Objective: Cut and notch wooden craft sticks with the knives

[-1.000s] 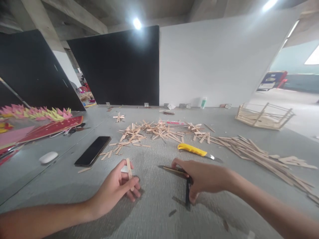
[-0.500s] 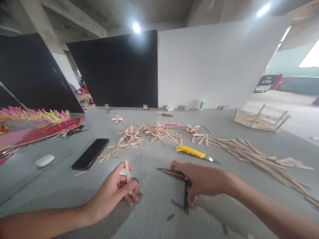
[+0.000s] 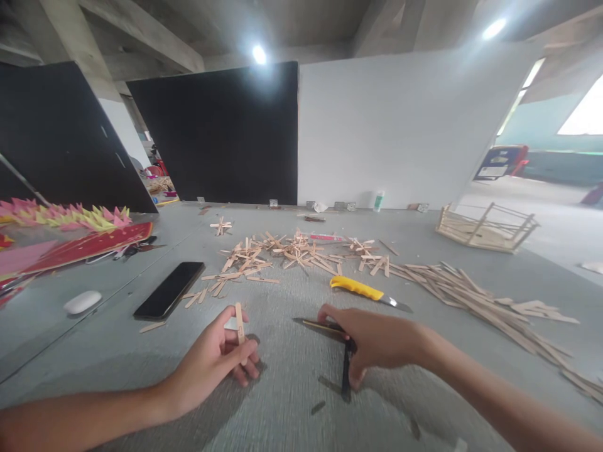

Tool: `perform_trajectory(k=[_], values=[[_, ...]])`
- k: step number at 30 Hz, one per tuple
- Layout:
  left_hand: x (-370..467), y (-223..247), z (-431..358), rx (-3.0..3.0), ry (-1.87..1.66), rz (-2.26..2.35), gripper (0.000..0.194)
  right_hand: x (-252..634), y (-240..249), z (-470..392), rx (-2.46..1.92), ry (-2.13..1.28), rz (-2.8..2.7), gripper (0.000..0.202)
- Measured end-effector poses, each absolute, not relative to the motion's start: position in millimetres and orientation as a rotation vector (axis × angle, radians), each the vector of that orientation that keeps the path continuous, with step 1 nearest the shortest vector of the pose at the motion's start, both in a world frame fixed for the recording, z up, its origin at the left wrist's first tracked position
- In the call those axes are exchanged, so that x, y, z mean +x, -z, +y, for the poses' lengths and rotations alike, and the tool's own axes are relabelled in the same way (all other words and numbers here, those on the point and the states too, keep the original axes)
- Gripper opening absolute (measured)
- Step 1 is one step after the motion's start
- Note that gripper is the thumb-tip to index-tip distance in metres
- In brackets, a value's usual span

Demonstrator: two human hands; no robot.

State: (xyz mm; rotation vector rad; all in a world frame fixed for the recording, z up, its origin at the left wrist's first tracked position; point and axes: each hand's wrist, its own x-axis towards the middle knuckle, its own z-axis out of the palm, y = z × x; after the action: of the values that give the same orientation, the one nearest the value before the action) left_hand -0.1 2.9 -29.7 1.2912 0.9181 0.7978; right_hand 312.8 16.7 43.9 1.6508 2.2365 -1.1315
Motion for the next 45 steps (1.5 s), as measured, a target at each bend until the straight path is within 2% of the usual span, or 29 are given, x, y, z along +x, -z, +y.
perform_trajectory(k=[45], values=[[1,19,3,1.312,-0.755,0.937,0.045,311,-45,14,1.672,1.135,2.232,0.063]])
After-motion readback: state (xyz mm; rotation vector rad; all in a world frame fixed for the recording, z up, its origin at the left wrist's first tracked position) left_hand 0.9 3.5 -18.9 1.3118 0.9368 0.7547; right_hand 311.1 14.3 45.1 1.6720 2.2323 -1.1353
